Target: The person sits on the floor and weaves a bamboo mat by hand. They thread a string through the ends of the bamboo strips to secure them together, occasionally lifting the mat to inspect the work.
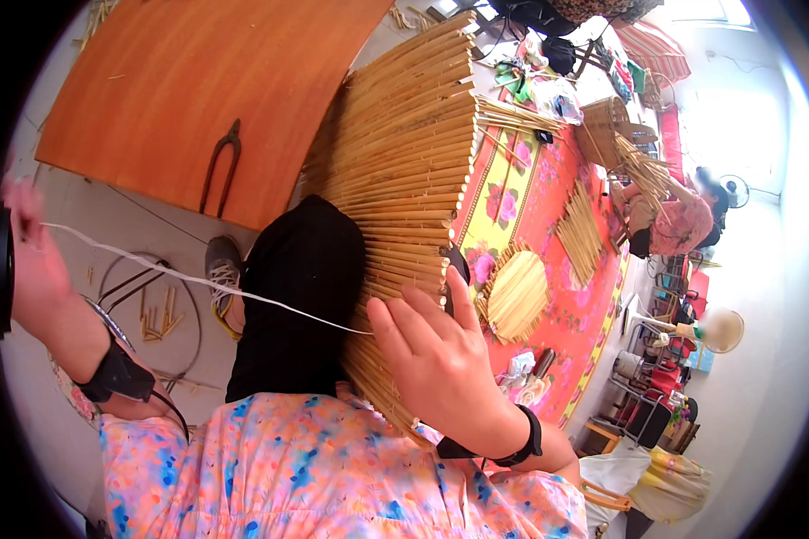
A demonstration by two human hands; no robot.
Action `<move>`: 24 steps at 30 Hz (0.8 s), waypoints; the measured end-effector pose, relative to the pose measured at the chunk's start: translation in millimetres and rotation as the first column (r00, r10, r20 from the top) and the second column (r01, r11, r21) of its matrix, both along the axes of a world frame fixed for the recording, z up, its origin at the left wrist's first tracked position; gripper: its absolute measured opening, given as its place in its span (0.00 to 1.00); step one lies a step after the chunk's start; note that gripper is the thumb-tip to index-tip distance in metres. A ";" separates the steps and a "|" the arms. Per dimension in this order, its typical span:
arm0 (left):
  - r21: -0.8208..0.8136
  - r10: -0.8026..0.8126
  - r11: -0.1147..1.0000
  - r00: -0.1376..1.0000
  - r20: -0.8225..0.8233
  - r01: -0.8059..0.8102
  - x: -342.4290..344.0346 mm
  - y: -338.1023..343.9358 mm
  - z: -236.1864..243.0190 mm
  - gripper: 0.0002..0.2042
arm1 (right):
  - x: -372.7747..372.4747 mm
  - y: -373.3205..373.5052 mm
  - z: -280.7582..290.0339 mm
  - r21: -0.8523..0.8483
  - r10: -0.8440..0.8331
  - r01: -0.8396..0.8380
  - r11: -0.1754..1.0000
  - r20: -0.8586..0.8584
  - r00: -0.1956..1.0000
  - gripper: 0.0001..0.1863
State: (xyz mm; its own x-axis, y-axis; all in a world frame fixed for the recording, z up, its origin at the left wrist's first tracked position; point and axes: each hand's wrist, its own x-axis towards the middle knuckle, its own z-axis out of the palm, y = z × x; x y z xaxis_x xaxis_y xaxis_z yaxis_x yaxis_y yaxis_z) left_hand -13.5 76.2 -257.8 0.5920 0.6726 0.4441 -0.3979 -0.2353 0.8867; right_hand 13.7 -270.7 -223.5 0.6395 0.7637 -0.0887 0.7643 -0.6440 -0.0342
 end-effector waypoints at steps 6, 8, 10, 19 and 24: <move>0.268 -0.492 0.768 0.804 -0.335 0.582 20.7 -104.4 -35.1 0.12 | -9.8 -9.5 -2.6 0.038 0.010 -0.013 0.999 0.068 0.998 0.15; 0.276 -0.625 0.640 0.695 -0.356 0.717 23.3 -129.9 -43.0 0.12 | -10.4 -10.5 -1.6 0.016 0.023 -0.024 1.000 0.056 0.998 0.15; 0.327 -0.658 0.562 0.650 -0.380 0.760 24.8 -142.1 -46.9 0.11 | -11.0 -9.8 0.0 -0.006 0.025 -0.024 1.000 0.050 0.998 0.15; 0.399 -0.685 0.436 0.585 -0.435 0.807 31.9 -163.1 -58.0 0.10 | -7.3 -11.2 1.5 -0.061 0.094 -0.091 0.994 0.054 0.994 0.18; 0.405 -0.684 0.419 0.576 -0.447 0.813 34.2 -165.8 -60.4 0.10 | -5.7 -12.3 -0.4 -0.044 0.107 -0.106 0.993 0.043 0.993 0.20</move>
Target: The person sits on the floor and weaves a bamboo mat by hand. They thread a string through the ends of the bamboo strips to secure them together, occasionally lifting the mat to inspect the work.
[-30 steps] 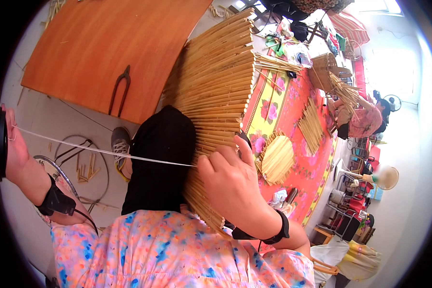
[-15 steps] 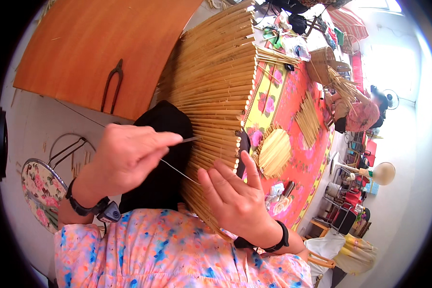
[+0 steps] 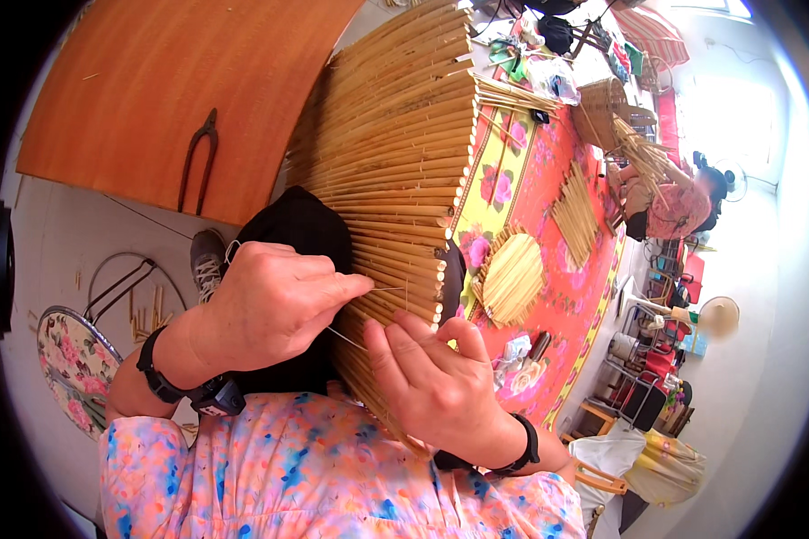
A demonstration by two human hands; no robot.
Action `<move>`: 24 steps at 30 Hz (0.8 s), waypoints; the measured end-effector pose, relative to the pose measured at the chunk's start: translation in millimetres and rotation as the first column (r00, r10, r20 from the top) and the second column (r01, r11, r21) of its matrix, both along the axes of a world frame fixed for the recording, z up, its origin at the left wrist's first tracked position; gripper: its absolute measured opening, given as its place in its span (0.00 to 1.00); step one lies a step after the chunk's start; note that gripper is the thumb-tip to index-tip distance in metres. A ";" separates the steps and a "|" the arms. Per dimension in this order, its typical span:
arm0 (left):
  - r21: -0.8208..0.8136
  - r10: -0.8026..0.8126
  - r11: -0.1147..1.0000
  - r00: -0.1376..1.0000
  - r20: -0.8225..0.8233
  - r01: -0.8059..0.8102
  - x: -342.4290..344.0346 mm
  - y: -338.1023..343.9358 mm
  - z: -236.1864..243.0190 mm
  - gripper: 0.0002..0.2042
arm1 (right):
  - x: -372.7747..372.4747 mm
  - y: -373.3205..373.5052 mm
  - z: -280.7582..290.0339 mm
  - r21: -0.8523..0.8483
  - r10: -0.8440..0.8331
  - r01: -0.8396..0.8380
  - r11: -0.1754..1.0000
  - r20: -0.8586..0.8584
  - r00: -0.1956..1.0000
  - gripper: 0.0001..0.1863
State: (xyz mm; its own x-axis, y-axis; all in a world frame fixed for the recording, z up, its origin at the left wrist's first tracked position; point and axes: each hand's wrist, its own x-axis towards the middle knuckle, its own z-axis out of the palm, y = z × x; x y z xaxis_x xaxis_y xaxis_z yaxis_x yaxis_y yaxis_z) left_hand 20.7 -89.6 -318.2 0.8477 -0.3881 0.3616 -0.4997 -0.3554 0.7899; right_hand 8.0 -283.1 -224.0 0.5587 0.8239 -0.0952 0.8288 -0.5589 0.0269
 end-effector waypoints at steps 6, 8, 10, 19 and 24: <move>0.007 0.009 1.000 0.999 0.032 -0.009 3.2 -3.0 1.7 0.10 | 0.5 -0.1 -0.2 0.010 -0.003 0.003 1.000 -0.010 1.000 0.21; 0.017 0.005 1.000 1.000 0.029 -0.006 3.7 -2.9 1.1 0.10 | 0.6 -0.8 -0.7 0.012 -0.001 0.001 1.000 -0.008 1.000 0.21; 0.022 0.002 1.000 1.000 0.025 -0.003 3.9 -2.9 1.1 0.10 | 0.6 -1.3 -1.0 0.009 0.003 -0.003 1.000 -0.004 1.000 0.21; 0.054 -0.001 0.999 0.999 0.046 -0.002 5.2 -2.4 4.1 0.10 | 1.2 -1.7 -1.9 0.011 0.017 -0.017 1.000 0.008 1.000 0.21; 0.060 0.006 0.998 0.998 0.067 -0.010 5.7 -1.5 6.1 0.10 | 1.0 -1.2 -1.5 0.019 0.015 -0.015 1.000 0.000 1.000 0.22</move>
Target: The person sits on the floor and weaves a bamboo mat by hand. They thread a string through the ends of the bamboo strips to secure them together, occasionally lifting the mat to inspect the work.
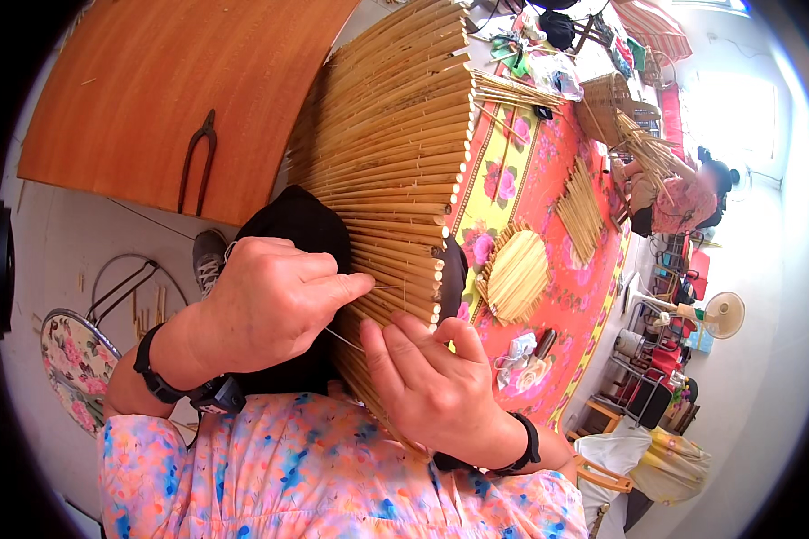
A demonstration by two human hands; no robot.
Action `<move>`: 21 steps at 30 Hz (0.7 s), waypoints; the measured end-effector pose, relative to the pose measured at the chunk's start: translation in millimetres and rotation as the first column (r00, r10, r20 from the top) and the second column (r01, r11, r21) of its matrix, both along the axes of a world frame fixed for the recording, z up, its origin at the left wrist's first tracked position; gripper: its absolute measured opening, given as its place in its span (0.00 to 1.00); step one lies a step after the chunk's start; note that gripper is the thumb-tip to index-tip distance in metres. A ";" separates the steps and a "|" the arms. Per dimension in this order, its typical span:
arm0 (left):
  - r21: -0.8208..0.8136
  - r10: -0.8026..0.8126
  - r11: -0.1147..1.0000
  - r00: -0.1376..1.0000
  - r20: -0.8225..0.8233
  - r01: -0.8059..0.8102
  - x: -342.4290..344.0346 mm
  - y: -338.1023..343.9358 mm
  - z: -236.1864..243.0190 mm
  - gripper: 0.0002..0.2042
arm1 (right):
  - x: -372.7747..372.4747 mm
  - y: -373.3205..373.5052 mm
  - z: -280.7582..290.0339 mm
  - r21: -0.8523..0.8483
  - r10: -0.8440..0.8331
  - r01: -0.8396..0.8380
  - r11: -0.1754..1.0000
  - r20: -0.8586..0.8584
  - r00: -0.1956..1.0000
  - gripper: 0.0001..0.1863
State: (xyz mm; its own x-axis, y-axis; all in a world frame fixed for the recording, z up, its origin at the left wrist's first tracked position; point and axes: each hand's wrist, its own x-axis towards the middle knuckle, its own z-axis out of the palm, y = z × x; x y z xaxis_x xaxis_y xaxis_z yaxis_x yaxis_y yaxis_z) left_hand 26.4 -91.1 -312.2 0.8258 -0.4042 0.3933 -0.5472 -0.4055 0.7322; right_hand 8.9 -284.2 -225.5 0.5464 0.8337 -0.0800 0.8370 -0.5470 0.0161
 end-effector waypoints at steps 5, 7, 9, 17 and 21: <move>0.023 0.009 1.000 1.000 0.006 -0.009 -0.1 1.4 1.1 0.09 | 0.1 0.6 0.2 -0.001 -0.005 0.005 1.000 -0.001 1.000 0.22; 0.019 0.006 1.000 1.000 0.005 -0.007 -0.4 1.7 0.3 0.09 | 0.0 0.5 -0.1 0.001 -0.007 0.007 1.000 0.000 1.000 0.22; 0.007 0.000 1.000 1.000 0.004 0.000 -0.6 1.8 -0.6 0.09 | 0.1 0.8 -0.3 0.005 -0.008 0.008 1.000 0.001 1.000 0.22; 0.005 -0.008 1.000 1.000 0.003 0.008 0.4 0.7 -0.4 0.09 | -0.7 -0.1 -1.0 0.010 -0.011 0.011 1.000 0.004 1.000 0.22; 0.017 -0.014 1.000 1.000 -0.004 0.014 0.3 1.5 -0.6 0.09 | -0.9 -0.2 -1.3 0.018 -0.018 0.018 1.000 -0.003 1.000 0.22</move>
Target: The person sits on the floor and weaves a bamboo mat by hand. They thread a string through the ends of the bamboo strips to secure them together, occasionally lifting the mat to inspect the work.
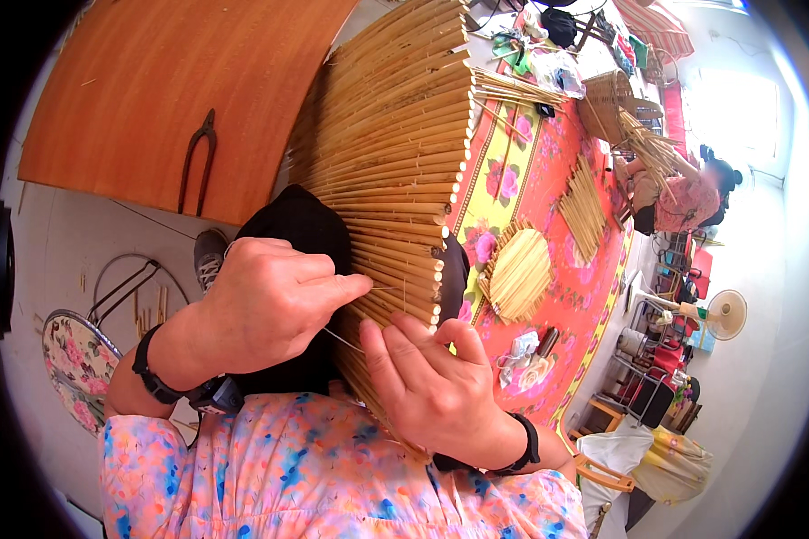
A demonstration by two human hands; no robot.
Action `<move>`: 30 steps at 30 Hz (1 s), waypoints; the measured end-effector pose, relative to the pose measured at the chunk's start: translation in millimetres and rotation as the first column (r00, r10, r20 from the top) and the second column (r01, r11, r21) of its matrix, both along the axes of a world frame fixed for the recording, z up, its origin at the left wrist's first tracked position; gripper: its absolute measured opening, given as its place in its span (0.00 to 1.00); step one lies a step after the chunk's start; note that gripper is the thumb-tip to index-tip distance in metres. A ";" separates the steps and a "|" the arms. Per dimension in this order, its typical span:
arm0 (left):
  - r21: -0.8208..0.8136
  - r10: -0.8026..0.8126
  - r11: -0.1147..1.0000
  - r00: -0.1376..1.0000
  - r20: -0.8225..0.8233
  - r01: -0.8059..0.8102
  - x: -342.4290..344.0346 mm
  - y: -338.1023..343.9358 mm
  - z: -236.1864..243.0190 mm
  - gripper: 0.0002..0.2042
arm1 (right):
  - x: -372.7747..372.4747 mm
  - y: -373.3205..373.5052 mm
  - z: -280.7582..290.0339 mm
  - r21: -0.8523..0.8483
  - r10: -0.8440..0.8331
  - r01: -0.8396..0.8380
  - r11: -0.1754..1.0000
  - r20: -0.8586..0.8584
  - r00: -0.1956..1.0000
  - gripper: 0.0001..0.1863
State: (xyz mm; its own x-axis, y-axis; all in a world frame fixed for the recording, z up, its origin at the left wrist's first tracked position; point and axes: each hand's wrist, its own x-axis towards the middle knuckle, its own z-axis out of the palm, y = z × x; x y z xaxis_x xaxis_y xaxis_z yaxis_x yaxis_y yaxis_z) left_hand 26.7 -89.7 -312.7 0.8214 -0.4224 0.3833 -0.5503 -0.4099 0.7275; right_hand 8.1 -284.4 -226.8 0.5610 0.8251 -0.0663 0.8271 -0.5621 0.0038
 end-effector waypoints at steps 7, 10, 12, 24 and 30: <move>-0.006 -0.006 1.000 1.000 0.000 0.006 1.6 1.6 2.0 0.09 | 0.7 -0.6 -0.1 0.005 0.006 -0.006 1.000 0.002 1.000 0.22; 0.003 -0.012 1.000 1.000 -0.003 0.012 2.0 1.5 1.6 0.09 | 1.2 -0.3 0.0 0.004 0.011 -0.011 1.000 0.008 1.000 0.22; 0.002 -0.012 1.000 1.000 -0.005 0.012 1.9 1.0 1.6 0.09 | 1.3 0.4 0.1 0.003 0.012 -0.013 1.000 0.011 1.000 0.21; -0.001 -0.006 1.000 1.000 -0.008 0.006 1.0 1.3 1.3 0.09 | -0.1 0.3 0.1 0.016 -0.004 0.004 1.000 0.007 1.000 0.21; -0.002 -0.008 1.000 1.000 -0.007 0.008 0.5 -0.1 -0.8 0.09 | -1.0 -0.5 -0.9 0.017 -0.008 0.008 1.000 0.003 1.000 0.21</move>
